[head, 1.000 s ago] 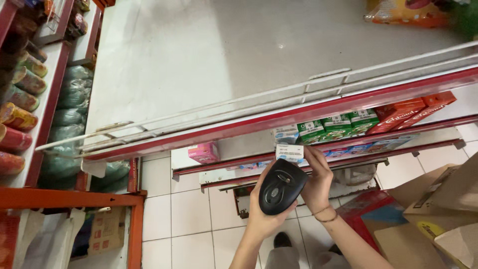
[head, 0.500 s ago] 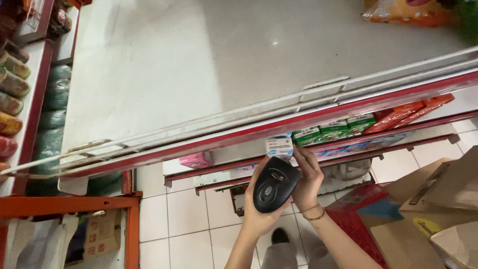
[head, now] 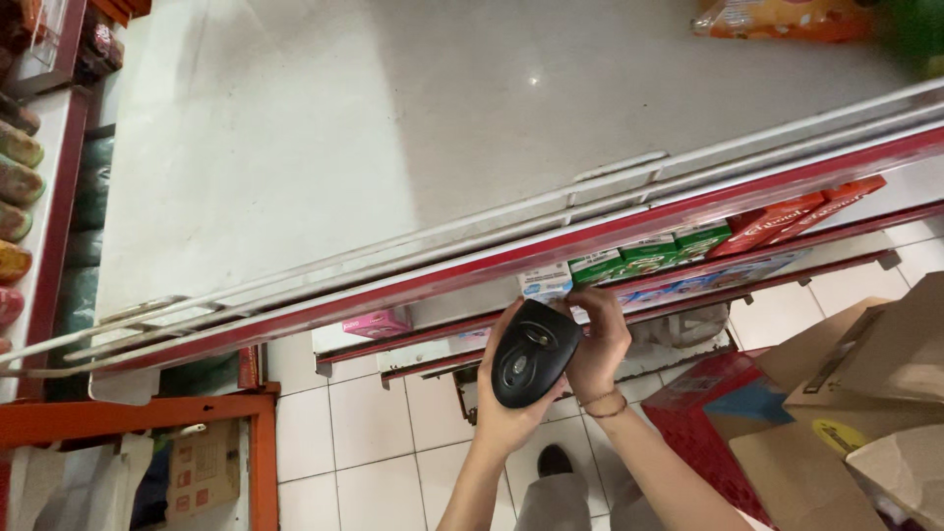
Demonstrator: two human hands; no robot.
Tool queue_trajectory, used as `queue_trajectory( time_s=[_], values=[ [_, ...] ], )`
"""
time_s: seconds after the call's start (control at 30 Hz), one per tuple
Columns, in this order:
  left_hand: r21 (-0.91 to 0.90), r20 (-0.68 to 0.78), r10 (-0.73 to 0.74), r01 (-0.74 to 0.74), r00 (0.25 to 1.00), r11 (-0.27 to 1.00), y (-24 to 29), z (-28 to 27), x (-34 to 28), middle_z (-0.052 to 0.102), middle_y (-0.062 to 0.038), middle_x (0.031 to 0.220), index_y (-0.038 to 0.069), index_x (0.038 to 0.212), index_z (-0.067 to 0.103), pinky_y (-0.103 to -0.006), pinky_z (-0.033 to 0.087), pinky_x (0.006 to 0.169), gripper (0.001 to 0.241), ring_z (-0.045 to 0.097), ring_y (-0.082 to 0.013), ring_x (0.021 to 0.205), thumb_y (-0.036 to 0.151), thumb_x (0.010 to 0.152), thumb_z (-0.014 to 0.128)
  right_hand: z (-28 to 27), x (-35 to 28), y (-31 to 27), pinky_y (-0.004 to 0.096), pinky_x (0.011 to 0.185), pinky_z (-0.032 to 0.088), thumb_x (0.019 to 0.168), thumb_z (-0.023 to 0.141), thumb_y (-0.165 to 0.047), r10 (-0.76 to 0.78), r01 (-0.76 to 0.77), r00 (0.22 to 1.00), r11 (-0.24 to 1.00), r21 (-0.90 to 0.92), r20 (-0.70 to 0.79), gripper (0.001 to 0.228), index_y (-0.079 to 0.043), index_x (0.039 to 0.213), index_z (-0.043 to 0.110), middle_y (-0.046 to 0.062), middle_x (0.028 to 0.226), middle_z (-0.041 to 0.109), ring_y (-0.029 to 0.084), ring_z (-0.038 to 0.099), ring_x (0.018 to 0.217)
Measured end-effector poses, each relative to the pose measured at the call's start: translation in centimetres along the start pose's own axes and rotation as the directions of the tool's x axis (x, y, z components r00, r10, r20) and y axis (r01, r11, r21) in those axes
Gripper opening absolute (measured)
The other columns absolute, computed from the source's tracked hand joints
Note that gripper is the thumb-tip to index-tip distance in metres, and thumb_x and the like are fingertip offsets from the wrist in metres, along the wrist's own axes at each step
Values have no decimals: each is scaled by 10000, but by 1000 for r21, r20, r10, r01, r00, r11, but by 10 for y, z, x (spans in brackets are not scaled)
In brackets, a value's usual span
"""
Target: The person repeatedly picks small packaged items from a cardboard box, scans each with a handheld barcode scanner, and places them onto a refrigerated display shelf. The person handles multiple items one at a time, including red, green, pink, and white packages, and arranges them in rows on the shelf.
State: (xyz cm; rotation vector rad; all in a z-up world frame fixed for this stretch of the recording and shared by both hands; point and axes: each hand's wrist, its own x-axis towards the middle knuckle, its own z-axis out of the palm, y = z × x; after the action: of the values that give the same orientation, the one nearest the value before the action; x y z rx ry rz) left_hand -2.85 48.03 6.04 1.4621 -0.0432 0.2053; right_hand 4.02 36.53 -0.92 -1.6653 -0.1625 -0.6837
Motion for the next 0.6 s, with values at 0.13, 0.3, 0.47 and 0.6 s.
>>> queue_trajectory(
  time_s=[0.13, 0.3, 0.47, 0.6],
  values=[
    [-52, 5, 7, -6, 1000, 999, -6, 2, 2, 632, -127, 1404, 31, 1581, 377, -351, 479, 1136, 953, 621, -213, 1297, 26, 737, 820, 7, 3, 6, 298, 847, 555, 834, 733, 105, -2, 2, 999, 1000, 8, -43, 208, -21, 955, 618, 73, 1018, 608, 190, 632, 954],
    [-49, -6, -8, 8, 1000, 999, -14, 1, 6, 640, -133, 1392, 36, 1578, 379, -349, 493, 1119, 950, 629, -203, 1278, -8, 734, 811, 11, 7, 5, 297, 766, 519, 811, 739, 103, -5, 3, 998, 999, -33, -66, 213, -23, 895, 589, 69, 959, 569, 192, 583, 871],
    [54, -33, 25, -24, 999, 998, -20, 1, 8, 648, -140, 1405, 29, 1561, 413, -336, 481, 1115, 929, 623, -188, 1281, -44, 724, 811, 12, 9, -2, 300, 733, 500, 812, 801, 52, -13, 6, 997, 996, -90, -75, 241, -33, 869, 583, 63, 918, 554, 186, 575, 805],
    [12, -87, -28, 29, 996, 1000, -25, 3, -2, 644, -107, 1368, 33, 1541, 403, -319, 498, 1068, 931, 628, -169, 1232, -43, 703, 800, 6, 10, -5, 297, 654, 493, 800, 813, 44, 32, -37, 999, 994, -108, -42, 231, -33, 881, 612, 63, 920, 575, 180, 575, 760]
  ],
)
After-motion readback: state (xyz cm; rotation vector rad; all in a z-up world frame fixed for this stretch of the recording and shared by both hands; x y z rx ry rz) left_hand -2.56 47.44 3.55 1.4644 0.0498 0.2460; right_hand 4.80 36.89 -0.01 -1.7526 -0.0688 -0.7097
